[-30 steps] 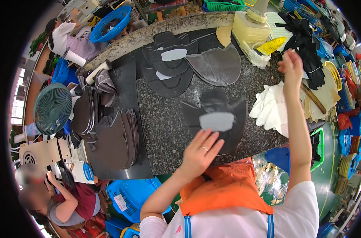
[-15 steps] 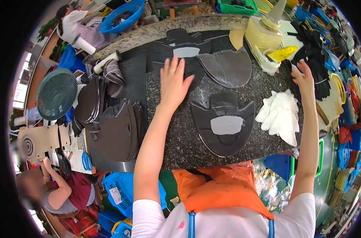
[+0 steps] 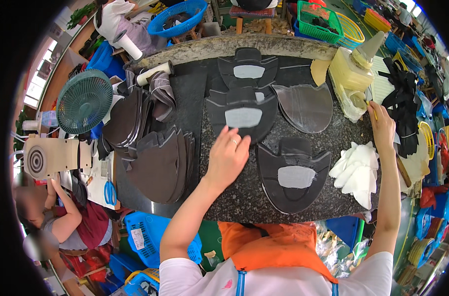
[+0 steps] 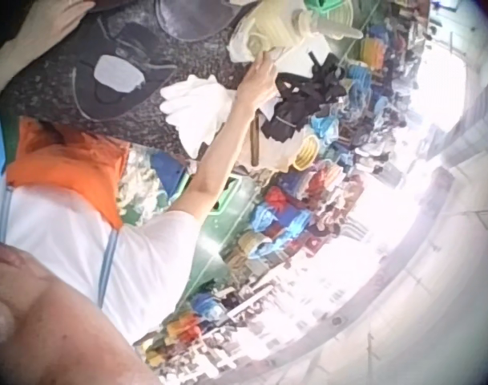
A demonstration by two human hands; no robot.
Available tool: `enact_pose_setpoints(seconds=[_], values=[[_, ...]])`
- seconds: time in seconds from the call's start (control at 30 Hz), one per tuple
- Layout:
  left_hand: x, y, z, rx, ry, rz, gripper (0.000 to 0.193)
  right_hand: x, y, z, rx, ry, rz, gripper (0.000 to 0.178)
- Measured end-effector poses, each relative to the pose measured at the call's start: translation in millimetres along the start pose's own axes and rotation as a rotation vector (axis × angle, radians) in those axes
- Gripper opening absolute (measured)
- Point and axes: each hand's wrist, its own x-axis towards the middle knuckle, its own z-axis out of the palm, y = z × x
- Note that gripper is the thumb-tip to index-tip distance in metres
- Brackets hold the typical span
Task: The person attaches white padding pieces and inner linings onto leather shoe components by hand. Then, the person applies adhesive to the leather shoe components using a yellow applicator tool.
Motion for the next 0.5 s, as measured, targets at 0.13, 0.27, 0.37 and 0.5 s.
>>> enact_pose_setpoints(seconds=[0.13,0.27,0.37,0.5], values=[[-13,3,-8,-0.074,-0.133,-0.120,0.040,0,-15,-4,0.259,-0.008,0.421,0.027],[-10,2,-5,-0.083,-0.208,-0.151,0.052,29,-110,2,1.129,-0.071,0.817,0.031],[-12,0,5,-0.047,-0.225,-0.107,0.053,49,-206,26,1.313,-0.369,0.557,0.021],[-4,4,17,-0.041,-0.198,-0.105,0.050,59,-282,87,1.164,-0.396,0.245,0.018]])
